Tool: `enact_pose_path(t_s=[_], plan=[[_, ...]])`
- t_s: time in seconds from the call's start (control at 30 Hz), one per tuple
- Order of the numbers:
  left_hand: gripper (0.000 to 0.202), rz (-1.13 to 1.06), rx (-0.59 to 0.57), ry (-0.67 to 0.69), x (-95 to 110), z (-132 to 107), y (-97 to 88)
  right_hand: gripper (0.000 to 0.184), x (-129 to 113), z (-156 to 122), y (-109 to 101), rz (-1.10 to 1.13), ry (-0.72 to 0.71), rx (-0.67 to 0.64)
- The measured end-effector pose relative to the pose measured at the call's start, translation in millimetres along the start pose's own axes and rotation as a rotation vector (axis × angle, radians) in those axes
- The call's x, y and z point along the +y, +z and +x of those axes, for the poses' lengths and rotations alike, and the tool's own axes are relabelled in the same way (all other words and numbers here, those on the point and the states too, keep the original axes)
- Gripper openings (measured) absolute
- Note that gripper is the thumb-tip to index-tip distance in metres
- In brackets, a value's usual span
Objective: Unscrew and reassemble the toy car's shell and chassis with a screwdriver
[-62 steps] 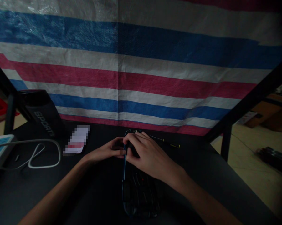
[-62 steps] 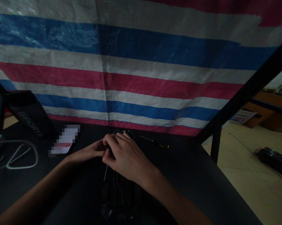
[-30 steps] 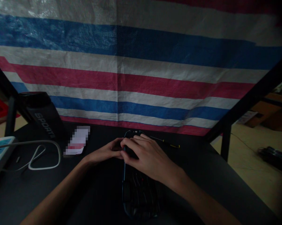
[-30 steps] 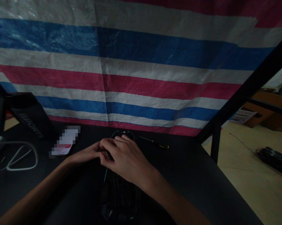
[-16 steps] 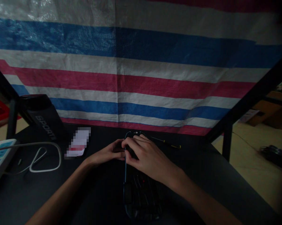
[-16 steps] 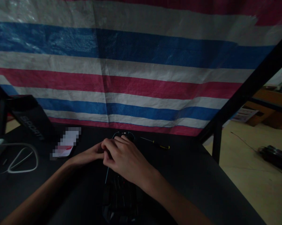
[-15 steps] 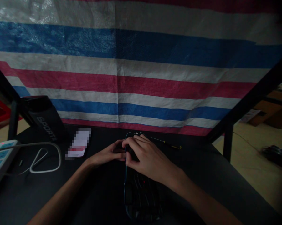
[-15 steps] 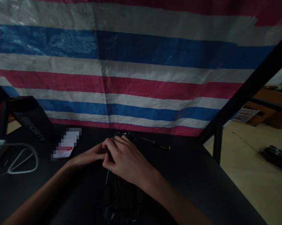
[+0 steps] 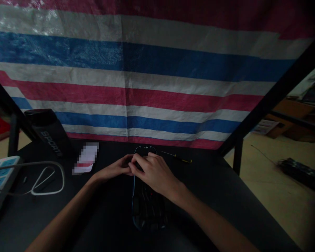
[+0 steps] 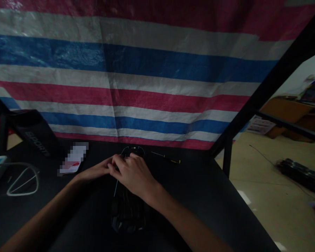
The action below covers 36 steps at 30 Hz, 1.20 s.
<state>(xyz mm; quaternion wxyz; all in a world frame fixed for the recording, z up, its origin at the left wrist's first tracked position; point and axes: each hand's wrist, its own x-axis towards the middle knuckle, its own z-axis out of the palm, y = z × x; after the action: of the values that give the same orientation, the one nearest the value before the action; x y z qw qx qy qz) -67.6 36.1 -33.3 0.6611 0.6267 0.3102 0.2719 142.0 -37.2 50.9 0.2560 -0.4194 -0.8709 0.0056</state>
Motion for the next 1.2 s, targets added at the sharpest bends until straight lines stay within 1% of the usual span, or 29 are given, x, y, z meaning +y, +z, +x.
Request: enact_pose_path(t_s=[0.03,0.13,0.2,0.27,0.37,0.43,0.5,0.6,0.67,0.7,0.77,0.87,0.97,1.1,1.13,1.2], plan=[[0.058,0.0,-0.004,0.001,0.4,0.1,0.1,0.014,1.1,0.5,0.2,0.007,0.002,-0.005],[0.057,-0.008,-0.02,0.007,1.6,0.7,1.3,0.009,5.6,1.9,-3.5,0.068,-0.053,0.001],[0.058,-0.018,-0.027,0.012,2.2,1.1,2.1,0.014,7.9,2.7,-7.6,0.085,-0.073,0.014],[0.061,-0.026,-0.038,0.009,2.8,1.4,2.3,0.015,9.0,3.4,-10.4,0.074,-0.065,0.015],[0.064,-0.029,-0.06,-0.004,2.9,2.3,1.2,0.004,9.8,4.1,-10.3,0.038,-0.025,-0.006],[0.065,-0.029,-0.066,0.001,1.8,3.4,0.0,0.007,10.4,4.2,-8.9,0.045,-0.023,-0.028],[0.063,-0.034,-0.067,0.007,-0.1,4.6,-1.1,0.007,10.8,3.9,-8.5,0.086,-0.048,-0.041],[0.058,-0.034,-0.065,0.008,-1.9,5.7,-1.2,0.021,10.7,3.4,-9.8,0.169,-0.079,-0.042],[0.056,-0.029,-0.059,0.017,-1.2,5.7,0.0,0.023,11.2,3.5,-10.2,0.202,-0.093,-0.051],[0.054,-0.023,-0.056,0.022,-0.2,5.6,0.9,0.02,12.0,3.5,-9.8,0.205,-0.09,-0.056],[0.053,-0.003,-0.056,0.02,2.3,5.5,2.8,0.007,14.5,3.4,-7.7,0.198,-0.056,-0.055],[0.053,0.008,-0.064,-0.004,4.1,5.8,4.5,0.015,19.0,2.6,-4.1,0.213,-0.006,-0.057],[0.053,-0.019,-0.062,-0.009,1.7,7.0,4.2,0.008,21.0,1.8,-3.3,0.246,-0.035,-0.063],[0.052,-0.015,-0.047,-0.008,-2.6,8.6,3.6,0.018,19.4,1.4,-3.3,0.199,-0.062,-0.025],[0.051,-0.011,-0.043,-0.005,-3.1,8.7,3.7,0.017,18.8,1.2,-2.7,0.174,-0.055,-0.01],[0.047,-0.012,-0.044,-0.003,-3.3,8.9,4.1,0.009,18.1,0.8,-1.2,0.126,-0.023,0.002]])
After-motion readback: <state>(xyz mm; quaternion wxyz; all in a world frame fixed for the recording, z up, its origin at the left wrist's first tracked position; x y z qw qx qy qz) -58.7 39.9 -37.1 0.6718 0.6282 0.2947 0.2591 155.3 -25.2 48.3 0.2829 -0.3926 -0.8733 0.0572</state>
